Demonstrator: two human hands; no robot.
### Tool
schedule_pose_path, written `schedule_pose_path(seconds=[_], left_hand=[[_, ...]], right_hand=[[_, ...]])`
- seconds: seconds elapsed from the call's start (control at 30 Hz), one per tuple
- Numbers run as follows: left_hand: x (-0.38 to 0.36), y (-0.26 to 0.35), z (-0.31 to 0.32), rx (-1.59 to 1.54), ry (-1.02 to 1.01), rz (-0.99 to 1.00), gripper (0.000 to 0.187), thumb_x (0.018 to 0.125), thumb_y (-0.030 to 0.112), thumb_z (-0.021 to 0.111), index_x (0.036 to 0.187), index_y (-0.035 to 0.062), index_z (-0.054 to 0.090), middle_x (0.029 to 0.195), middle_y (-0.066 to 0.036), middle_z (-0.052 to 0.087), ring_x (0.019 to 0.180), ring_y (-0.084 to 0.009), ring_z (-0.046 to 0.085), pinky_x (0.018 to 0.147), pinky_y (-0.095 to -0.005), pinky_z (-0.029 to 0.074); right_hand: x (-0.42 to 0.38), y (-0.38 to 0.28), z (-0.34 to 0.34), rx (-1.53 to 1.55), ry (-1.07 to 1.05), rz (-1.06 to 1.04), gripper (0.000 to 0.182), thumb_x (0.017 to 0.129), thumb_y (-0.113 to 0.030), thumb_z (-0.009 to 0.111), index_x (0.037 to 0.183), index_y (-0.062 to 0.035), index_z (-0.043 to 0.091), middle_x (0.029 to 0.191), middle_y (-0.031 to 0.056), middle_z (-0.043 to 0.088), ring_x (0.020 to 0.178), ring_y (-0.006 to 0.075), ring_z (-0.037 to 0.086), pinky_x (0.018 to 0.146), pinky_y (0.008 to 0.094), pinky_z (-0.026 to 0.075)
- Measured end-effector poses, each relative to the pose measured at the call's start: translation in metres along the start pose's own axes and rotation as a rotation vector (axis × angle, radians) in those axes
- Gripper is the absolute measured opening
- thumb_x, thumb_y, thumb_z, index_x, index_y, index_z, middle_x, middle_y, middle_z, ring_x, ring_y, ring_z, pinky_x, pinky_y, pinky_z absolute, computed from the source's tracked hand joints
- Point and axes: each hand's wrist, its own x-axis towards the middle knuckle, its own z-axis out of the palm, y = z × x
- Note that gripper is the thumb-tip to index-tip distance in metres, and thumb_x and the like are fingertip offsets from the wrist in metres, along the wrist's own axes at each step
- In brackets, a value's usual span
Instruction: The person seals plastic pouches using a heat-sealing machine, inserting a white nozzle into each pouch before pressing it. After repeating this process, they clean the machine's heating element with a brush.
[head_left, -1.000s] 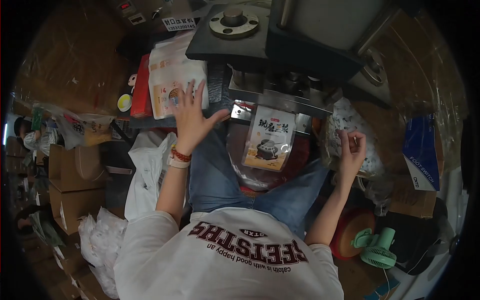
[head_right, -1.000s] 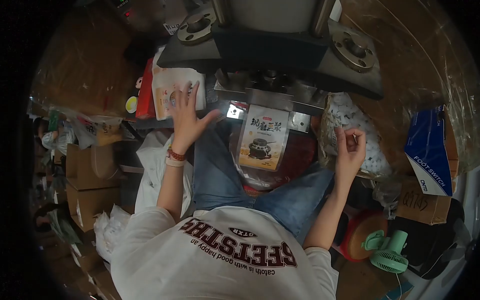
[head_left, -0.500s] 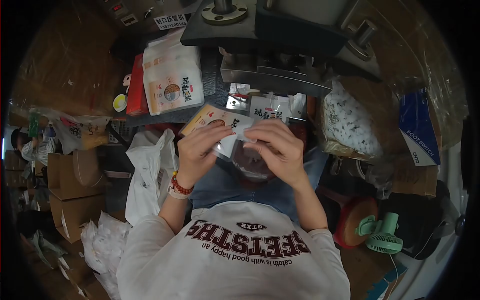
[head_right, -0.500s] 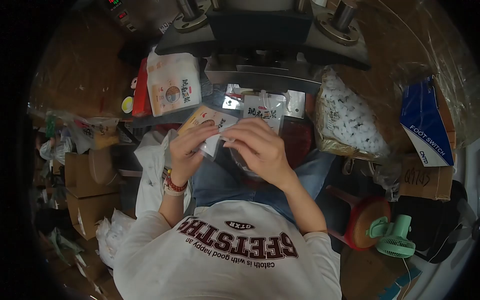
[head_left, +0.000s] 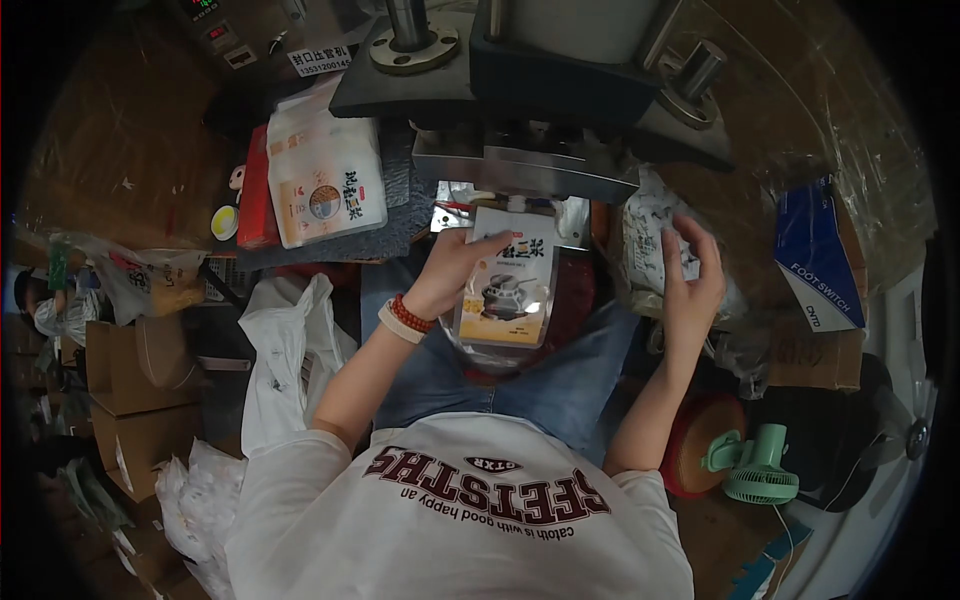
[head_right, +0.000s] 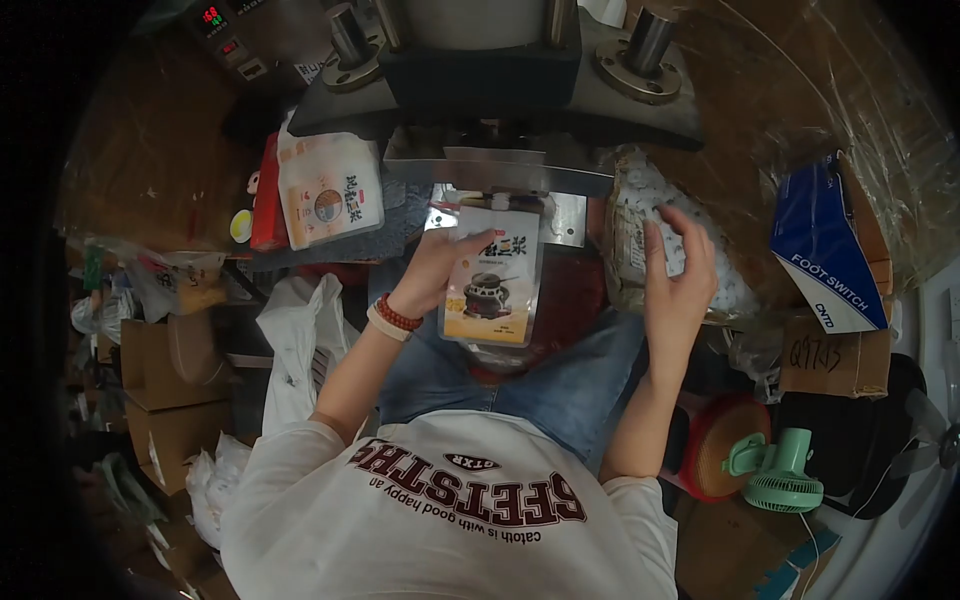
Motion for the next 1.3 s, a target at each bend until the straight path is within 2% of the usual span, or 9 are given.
schedule_pose_path(seconds=[0.33, 0.43, 0.5, 0.63, 0.77, 0.9, 1.03, 1.17, 1.3], left_hand=[[0.014, 0.003, -0.007, 0.061, 0.017, -0.059, 0.030, 0.085, 0.019, 0.069, 0.103, -0.0049, 0.064, 0.095, -0.008, 0.069, 0.080, -0.0132, 0.066, 0.071, -0.0264, 0.052], [0.003, 0.034, -0.048, 0.723, 0.229, 0.117, 0.050, 0.084, 0.036, 0.070, 0.120, 0.0030, 0.060, 0.113, -0.011, 0.065, 0.101, -0.0208, 0.062, 0.087, -0.0321, 0.047], [-0.017, 0.051, -0.076, 1.634, 0.703, 0.785, 0.068, 0.079, 0.047, 0.070, 0.133, 0.0101, 0.049, 0.133, -0.012, 0.053, 0.123, -0.0277, 0.048, 0.101, -0.0435, 0.037], [-0.059, 0.031, -0.120, 1.969, 0.486, 0.580, 0.064, 0.075, 0.035, 0.072, 0.132, 0.0160, 0.050, 0.137, -0.008, 0.050, 0.134, -0.0259, 0.039, 0.104, -0.0453, 0.034], [-0.080, 0.023, -0.117, 1.517, 0.500, 0.541, 0.046, 0.069, -0.006, 0.057, 0.109, 0.0138, 0.068, 0.101, -0.007, 0.070, 0.100, -0.0237, 0.066, 0.079, -0.0314, 0.052], [-0.085, 0.029, -0.080, 1.211, 0.472, 0.626, 0.046, 0.066, -0.009, 0.053, 0.104, 0.0098, 0.069, 0.101, -0.008, 0.070, 0.101, -0.0251, 0.065, 0.080, -0.0336, 0.053], [-0.086, 0.026, -0.039, 1.249, 0.292, 0.913, 0.048, 0.060, -0.012, 0.051, 0.101, 0.0056, 0.068, 0.103, -0.008, 0.069, 0.101, -0.0253, 0.065, 0.081, -0.0324, 0.053], [-0.095, 0.035, -0.013, 1.466, 0.192, 0.948, 0.049, 0.058, -0.010, 0.056, 0.102, 0.0068, 0.068, 0.101, -0.007, 0.070, 0.097, -0.0255, 0.066, 0.078, -0.0338, 0.054], [-0.088, 0.029, -0.009, 1.065, -0.043, 0.808, 0.028, 0.073, 0.000, 0.065, 0.099, 0.0049, 0.070, 0.092, -0.010, 0.071, 0.078, -0.0219, 0.068, 0.069, -0.0289, 0.053]], right_hand=[[0.004, 0.076, 0.037, -0.641, -0.189, -0.113, 0.026, 0.083, -0.012, 0.063, 0.108, -0.0045, 0.065, 0.103, 0.0136, 0.062, 0.093, 0.0336, 0.055, 0.087, 0.0439, 0.041], [0.004, 0.076, 0.037, -0.485, -0.105, -0.049, 0.023, 0.081, -0.009, 0.064, 0.104, -0.0028, 0.065, 0.099, 0.0154, 0.064, 0.093, 0.0347, 0.056, 0.089, 0.0464, 0.040], [-0.001, 0.075, 0.032, -0.368, -0.075, 0.017, 0.021, 0.081, -0.007, 0.064, 0.101, -0.0015, 0.065, 0.094, 0.0169, 0.065, 0.092, 0.0361, 0.056, 0.088, 0.0465, 0.040], [0.003, 0.075, 0.014, -0.469, -0.288, -0.017, 0.021, 0.081, -0.007, 0.064, 0.101, -0.0002, 0.064, 0.093, 0.0183, 0.065, 0.093, 0.0374, 0.057, 0.086, 0.0446, 0.043], [0.008, 0.055, 0.014, -0.387, -0.123, 0.001, 0.019, 0.081, -0.007, 0.066, 0.097, 0.0018, 0.065, 0.093, 0.0174, 0.065, 0.094, 0.0368, 0.058, 0.082, 0.0421, 0.046], [-0.010, -0.012, 0.013, 0.163, -0.068, 0.086, 0.019, 0.081, -0.002, 0.066, 0.100, 0.0009, 0.065, 0.092, 0.0149, 0.065, 0.094, 0.0317, 0.059, 0.078, 0.0375, 0.049], [-0.039, -0.051, 0.043, 0.225, -0.320, -0.600, 0.034, 0.073, 0.005, 0.065, 0.106, -0.0012, 0.063, 0.099, 0.0123, 0.063, 0.092, 0.0279, 0.060, 0.076, 0.0346, 0.051], [-0.044, -0.069, 0.039, 0.129, -0.503, -0.737, 0.042, 0.070, 0.000, 0.067, 0.111, 0.0006, 0.060, 0.107, 0.0117, 0.060, 0.096, 0.0290, 0.059, 0.080, 0.0360, 0.050], [-0.033, -0.058, 0.033, 0.415, -0.580, -0.705, 0.043, 0.074, -0.004, 0.068, 0.116, -0.0004, 0.059, 0.110, 0.0122, 0.059, 0.098, 0.0290, 0.058, 0.081, 0.0345, 0.050]])
